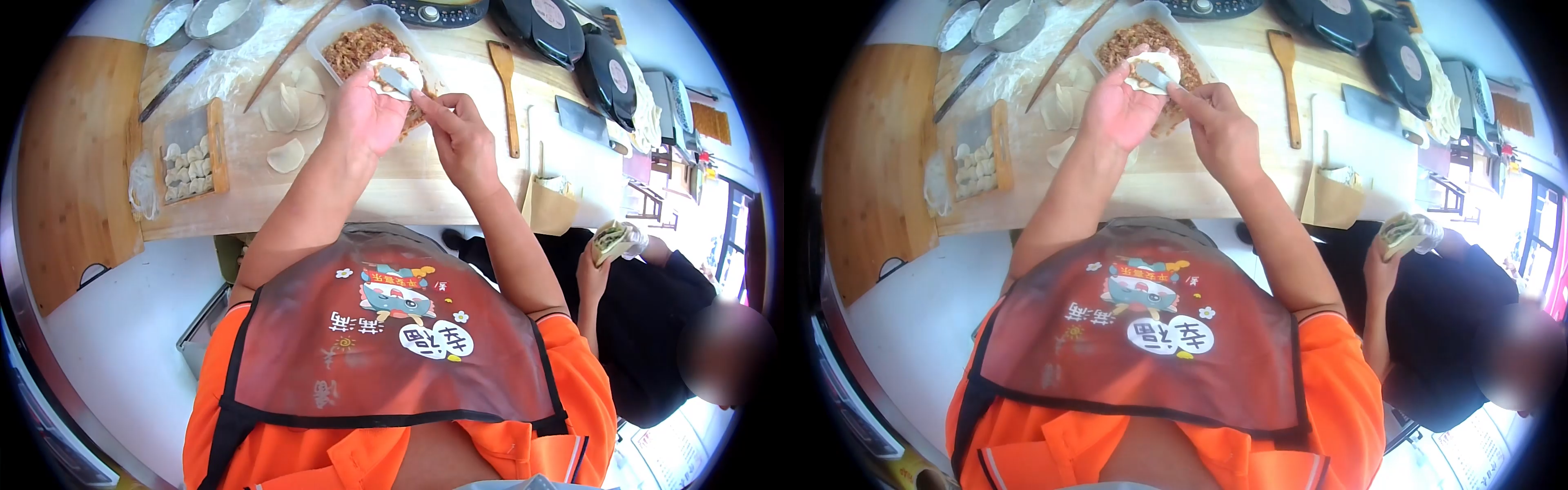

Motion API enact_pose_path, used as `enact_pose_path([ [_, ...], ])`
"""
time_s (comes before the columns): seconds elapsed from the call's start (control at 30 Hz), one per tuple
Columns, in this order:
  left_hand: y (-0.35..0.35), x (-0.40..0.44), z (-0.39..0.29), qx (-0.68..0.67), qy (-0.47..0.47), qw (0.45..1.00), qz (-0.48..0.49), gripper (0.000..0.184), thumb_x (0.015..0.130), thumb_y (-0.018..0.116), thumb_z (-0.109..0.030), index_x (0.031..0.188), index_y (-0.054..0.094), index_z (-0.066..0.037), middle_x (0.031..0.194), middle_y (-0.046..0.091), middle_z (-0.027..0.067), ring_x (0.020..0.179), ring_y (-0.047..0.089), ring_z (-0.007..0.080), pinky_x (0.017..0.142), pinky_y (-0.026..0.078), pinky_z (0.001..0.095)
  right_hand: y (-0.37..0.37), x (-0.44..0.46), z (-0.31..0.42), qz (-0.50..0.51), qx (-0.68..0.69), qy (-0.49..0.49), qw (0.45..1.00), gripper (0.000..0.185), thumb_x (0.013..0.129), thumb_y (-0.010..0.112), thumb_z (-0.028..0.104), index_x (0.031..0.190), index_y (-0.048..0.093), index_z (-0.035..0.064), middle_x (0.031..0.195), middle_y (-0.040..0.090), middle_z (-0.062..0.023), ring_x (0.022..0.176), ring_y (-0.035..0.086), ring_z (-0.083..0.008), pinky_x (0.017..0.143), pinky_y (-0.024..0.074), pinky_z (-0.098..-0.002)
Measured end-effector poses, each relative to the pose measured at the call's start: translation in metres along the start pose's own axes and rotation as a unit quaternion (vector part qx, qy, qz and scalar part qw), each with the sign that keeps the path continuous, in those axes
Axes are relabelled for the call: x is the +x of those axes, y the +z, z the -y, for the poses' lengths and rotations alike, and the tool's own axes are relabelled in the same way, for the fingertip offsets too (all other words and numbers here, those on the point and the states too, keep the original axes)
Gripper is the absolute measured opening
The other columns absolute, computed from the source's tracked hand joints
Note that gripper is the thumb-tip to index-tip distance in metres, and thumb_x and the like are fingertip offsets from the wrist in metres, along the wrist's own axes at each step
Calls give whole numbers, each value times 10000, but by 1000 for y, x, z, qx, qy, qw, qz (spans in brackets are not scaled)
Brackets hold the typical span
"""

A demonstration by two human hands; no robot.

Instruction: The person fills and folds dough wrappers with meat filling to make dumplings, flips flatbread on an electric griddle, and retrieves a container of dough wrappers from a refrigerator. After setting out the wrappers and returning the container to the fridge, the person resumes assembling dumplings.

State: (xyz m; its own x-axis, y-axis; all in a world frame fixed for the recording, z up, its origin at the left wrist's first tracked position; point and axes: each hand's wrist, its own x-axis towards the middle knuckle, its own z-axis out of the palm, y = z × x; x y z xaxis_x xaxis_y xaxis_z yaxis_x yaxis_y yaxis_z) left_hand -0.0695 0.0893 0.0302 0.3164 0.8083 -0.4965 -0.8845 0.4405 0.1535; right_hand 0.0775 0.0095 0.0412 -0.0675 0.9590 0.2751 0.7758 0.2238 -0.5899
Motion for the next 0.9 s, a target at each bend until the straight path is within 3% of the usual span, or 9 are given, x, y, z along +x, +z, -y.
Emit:
enact_pose_path([
  [0.13,-6,2,-9,36,24,999,-5,370,1070,294,-181,1327,458,28,1335,526,217,1240,519,325,1104,408,470,-16,-10,-4,4,-121,-61,991,486,811,632,-15,1190,699,283,994,629,-6,711,646,-208,563,524,-351],
  [0.27,-2,-7,-12,104,10,995,1,353,1057,336,-149,1314,469,53,1328,531,217,1231,528,330,1105,410,466,-13,4,-9,-28,-90,-58,994,505,792,641,-13,1205,686,276,994,631,-3,725,651,-198,570,530,-334],
  [0.4,-12,-2,-20,113,24,993,-1,342,1034,378,-121,1303,476,67,1319,538,215,1246,520,337,1110,405,460,-9,15,-17,10,-121,-173,977,483,815,623,-16,1230,669,226,978,637,-9,674,651,-215,580,533,-335],
  [0.47,-31,3,-37,89,48,995,6,316,1016,417,-126,1251,508,65,1252,581,203,1182,561,312,1069,437,446,-18,17,-20,42,-135,-118,983,356,834,623,35,1148,685,192,955,646,-38,680,658,-253,576,528,-350],
  [0.53,-49,-2,-54,76,47,996,4,308,1008,433,-136,1226,523,63,1226,600,201,1160,577,305,1054,448,441,-18,26,-29,132,-160,-75,975,235,850,607,69,1057,681,151,959,656,-60,725,669,-281,601,534,-382],
  [0.63,-63,-18,-62,92,36,994,-47,343,1017,391,-149,1257,510,65,1287,579,223,1225,552,325,1088,430,444,13,44,-39,249,-226,-95,937,153,854,583,86,967,679,122,978,663,-68,780,675,-308,661,542,-414],
  [0.73,-84,-27,-61,111,41,990,-71,364,1023,366,-137,1301,485,65,1332,555,231,1266,531,334,1113,415,447,38,64,-36,346,-270,-97,893,140,845,566,90,912,687,108,970,679,-87,829,672,-321,729,544,-430],
  [0.9,-94,-37,-59,101,38,991,-82,406,1055,321,-193,1331,463,69,1363,534,237,1292,511,338,1124,405,454,48,86,-38,462,-211,-63,859,162,835,565,100,914,705,82,892,694,-118,827,666,-297,759,523,-428],
])
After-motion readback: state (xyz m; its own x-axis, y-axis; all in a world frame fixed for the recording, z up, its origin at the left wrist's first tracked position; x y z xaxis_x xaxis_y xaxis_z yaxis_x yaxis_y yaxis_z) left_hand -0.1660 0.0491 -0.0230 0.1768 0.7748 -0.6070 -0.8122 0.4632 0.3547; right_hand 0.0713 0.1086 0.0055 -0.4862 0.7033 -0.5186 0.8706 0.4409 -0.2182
